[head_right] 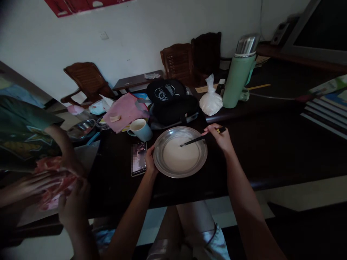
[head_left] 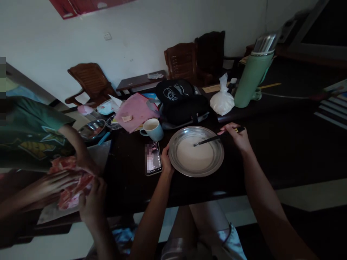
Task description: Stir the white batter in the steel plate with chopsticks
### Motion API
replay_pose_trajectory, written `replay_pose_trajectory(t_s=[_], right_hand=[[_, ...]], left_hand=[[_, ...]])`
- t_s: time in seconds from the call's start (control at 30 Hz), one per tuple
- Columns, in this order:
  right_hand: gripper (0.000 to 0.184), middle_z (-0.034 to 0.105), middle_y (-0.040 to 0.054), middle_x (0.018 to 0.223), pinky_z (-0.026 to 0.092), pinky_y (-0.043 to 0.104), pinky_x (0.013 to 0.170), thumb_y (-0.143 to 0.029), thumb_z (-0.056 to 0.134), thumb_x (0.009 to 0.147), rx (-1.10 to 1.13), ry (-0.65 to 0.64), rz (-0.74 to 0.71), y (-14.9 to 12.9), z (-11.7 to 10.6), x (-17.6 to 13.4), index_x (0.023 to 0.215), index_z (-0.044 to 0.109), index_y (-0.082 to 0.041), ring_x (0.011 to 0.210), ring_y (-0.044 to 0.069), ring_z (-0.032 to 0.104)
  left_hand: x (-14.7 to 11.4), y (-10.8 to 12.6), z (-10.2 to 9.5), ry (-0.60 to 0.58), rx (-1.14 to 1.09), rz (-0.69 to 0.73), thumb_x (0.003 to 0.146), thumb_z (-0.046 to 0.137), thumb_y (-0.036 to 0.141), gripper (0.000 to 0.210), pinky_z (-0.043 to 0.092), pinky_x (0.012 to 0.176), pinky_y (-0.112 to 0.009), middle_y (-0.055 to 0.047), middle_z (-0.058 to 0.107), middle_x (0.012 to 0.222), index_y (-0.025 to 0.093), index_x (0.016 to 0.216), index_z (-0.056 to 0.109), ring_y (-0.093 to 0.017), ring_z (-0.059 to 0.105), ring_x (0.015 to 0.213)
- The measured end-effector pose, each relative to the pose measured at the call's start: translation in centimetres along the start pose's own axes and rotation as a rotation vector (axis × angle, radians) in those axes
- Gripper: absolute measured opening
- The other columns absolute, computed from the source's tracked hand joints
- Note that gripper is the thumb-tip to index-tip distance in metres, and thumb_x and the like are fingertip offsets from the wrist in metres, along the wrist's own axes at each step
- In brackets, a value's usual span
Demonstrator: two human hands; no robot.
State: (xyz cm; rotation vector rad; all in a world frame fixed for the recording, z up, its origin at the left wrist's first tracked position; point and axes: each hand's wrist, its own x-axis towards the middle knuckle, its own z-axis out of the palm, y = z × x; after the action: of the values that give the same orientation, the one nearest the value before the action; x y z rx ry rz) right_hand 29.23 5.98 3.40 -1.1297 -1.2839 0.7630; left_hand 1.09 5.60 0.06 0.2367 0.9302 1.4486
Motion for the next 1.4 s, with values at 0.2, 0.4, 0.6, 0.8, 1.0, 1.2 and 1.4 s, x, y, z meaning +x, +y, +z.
replay_pose_trajectory(t_s=[0.2,0.4,0.6,0.8,1.0,1.2,1.4], right_hand=[[0.035,0.073,0.0043,0.07,0.052,0.033,0.074,-0.052,0.059,0.083,-0.018,-0.195,-0.012,-0.6,0.6,-0.4,0.073,0.071,-0.02,0.072,0.02,0.069],[0.033,0.074,0.0035,0.072,0.052,0.033,0.073,-0.052,0.061,0.082,-0.034,-0.06,-0.027,-0.5,0.3,-0.1,0.075,0.07,-0.022,0.071,0.02,0.069],[0.034,0.072,0.0032,0.065,0.052,0.033,0.072,-0.052,0.058,0.084,-0.006,-0.146,0.002,-0.5,0.4,-0.3,0.073,0.07,-0.022,0.067,0.019,0.069],[0.033,0.074,0.004,0.075,0.052,0.033,0.075,-0.052,0.061,0.082,-0.054,-0.116,-0.044,-0.5,0.6,-0.2,0.074,0.071,-0.022,0.076,0.02,0.069],[0.035,0.071,0.0025,0.062,0.053,0.034,0.071,-0.054,0.059,0.082,0.003,-0.096,0.011,-0.2,0.0,-0.2,0.075,0.07,-0.022,0.063,0.02,0.068],[0.035,0.074,0.0043,0.075,0.052,0.032,0.075,-0.054,0.06,0.082,-0.054,-0.188,-0.029,-0.7,0.8,-0.3,0.074,0.071,-0.021,0.076,0.02,0.069],[0.032,0.071,0.0022,0.062,0.053,0.033,0.07,-0.053,0.06,0.082,0.004,-0.066,0.021,-0.3,-0.1,-0.1,0.073,0.069,-0.023,0.064,0.019,0.067]], left_hand=[[-0.1,0.1,0.1,-0.011,0.031,-0.016,0.068,0.063,0.029,0.017,0.052,0.074,-0.027,-0.001,0.07,0.065,0.015,0.076,0.071,-0.019,0.069,0.079],[-0.5,0.2,0.6,0.042,0.04,0.01,0.07,0.059,0.025,0.013,0.052,0.075,-0.026,0.001,0.066,0.057,0.016,0.069,0.069,-0.019,0.069,0.079],[-0.6,0.3,0.7,0.036,0.046,0.006,0.07,0.059,0.025,0.013,0.051,0.074,-0.025,0.001,0.065,0.056,0.017,0.065,0.067,-0.018,0.068,0.078],[-0.7,0.2,0.8,0.057,0.062,0.03,0.071,0.056,0.025,0.015,0.051,0.074,-0.024,0.001,0.066,0.058,0.017,0.066,0.068,-0.017,0.068,0.077],[-0.7,0.2,0.7,0.025,0.066,0.033,0.071,0.055,0.024,0.015,0.05,0.076,-0.025,0.0,0.066,0.058,0.017,0.065,0.067,-0.017,0.068,0.081],[-0.7,0.2,0.7,0.045,0.046,0.04,0.07,0.058,0.025,0.013,0.049,0.076,-0.024,0.001,0.067,0.06,0.016,0.065,0.067,-0.016,0.067,0.08],[-1.0,0.4,1.0,0.004,0.041,-0.01,0.068,0.057,0.026,0.014,0.051,0.079,-0.027,-0.002,0.07,0.067,0.016,0.063,0.065,-0.021,0.068,0.089]])
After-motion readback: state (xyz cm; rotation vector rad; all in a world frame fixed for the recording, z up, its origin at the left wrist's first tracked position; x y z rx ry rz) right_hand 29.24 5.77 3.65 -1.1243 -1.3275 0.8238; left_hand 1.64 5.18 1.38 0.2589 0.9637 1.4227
